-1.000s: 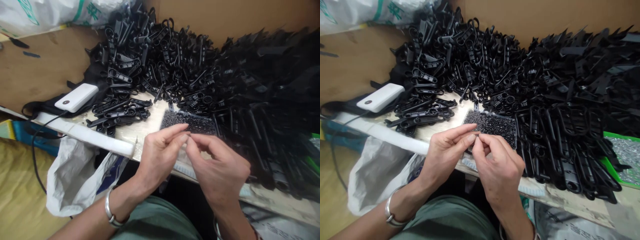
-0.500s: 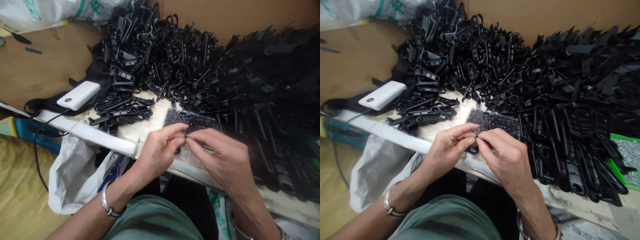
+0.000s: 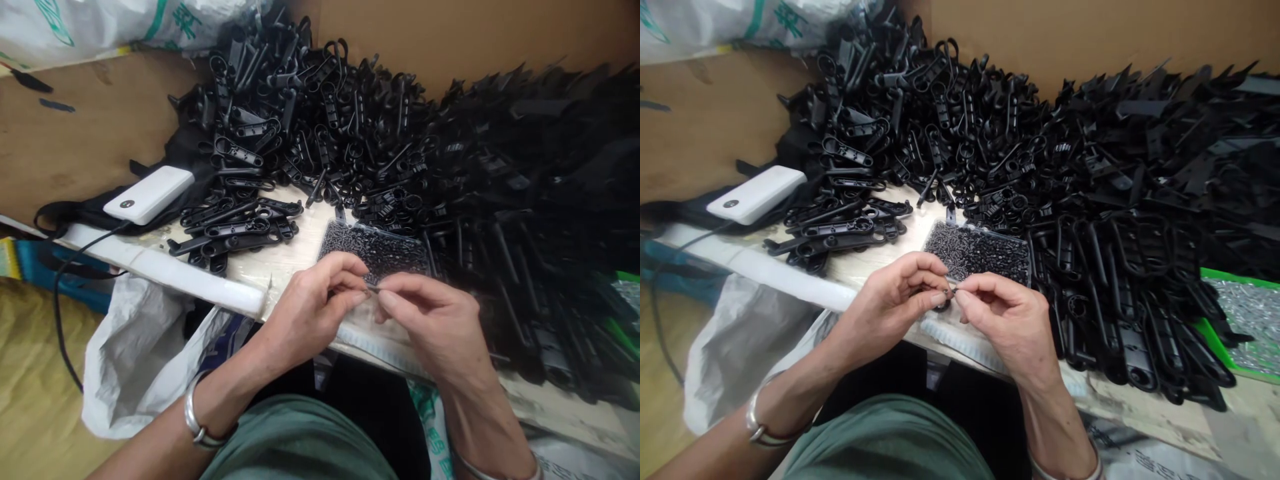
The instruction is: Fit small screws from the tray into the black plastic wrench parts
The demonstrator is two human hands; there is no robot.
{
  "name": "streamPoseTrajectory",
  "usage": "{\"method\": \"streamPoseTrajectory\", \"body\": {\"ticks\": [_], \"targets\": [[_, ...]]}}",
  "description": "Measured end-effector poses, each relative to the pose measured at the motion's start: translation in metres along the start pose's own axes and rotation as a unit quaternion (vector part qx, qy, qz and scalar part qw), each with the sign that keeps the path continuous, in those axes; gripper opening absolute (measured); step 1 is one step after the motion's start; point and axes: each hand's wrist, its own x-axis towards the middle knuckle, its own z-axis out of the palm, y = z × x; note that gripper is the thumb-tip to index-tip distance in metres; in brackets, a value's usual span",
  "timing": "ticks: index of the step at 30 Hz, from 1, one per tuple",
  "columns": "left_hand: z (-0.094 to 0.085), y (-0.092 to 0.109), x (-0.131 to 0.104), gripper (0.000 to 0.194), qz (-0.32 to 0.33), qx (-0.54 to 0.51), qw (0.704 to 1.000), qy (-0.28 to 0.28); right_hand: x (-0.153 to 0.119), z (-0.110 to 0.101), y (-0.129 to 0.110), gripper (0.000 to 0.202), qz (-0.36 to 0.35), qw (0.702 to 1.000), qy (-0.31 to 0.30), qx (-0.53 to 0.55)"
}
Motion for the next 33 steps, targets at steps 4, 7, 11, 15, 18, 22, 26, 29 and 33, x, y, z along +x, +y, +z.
{"method": "streamPoseTrajectory", "body": {"ticks": [4,7,11,15,18,22,26,29,33], "targets": [[0.000,0.000,-0.001,0.022,0.003,0.024,1.000,-0.005,-0.003,0.001,-0.001,0.007,-0.008,0.999,0.005,-0.031],[0.000,0.001,-0.001,0.023,0.009,0.046,0.999,-0.008,-0.004,0.001,-0.004,0.007,-0.025,0.998,0.001,-0.060],[0.000,0.003,-0.001,0.022,0.022,0.083,0.996,-0.017,-0.004,0.000,-0.009,0.007,-0.059,0.991,-0.016,-0.121],[-0.002,0.007,-0.001,0.019,0.036,0.134,0.990,-0.015,-0.004,0.001,-0.014,0.010,-0.136,0.972,-0.009,-0.192],[-0.003,0.007,0.000,0.017,0.035,0.161,0.986,-0.007,-0.006,0.001,-0.016,0.010,-0.169,0.961,-0.008,-0.219],[-0.002,0.005,0.000,0.015,0.035,0.169,0.985,-0.007,-0.009,0.001,-0.016,0.011,-0.192,0.946,-0.009,-0.259],[-0.001,0.005,0.000,0.013,0.047,0.193,0.980,-0.009,-0.012,0.002,-0.016,0.012,-0.233,0.925,-0.006,-0.299],[-0.001,0.006,0.001,0.015,0.056,0.223,0.973,-0.011,-0.011,0.002,-0.017,0.011,-0.255,0.912,-0.011,-0.322],[-0.002,0.005,0.001,0.017,0.058,0.229,0.972,-0.018,-0.010,0.003,-0.016,0.010,-0.275,0.890,-0.017,-0.364]]}}
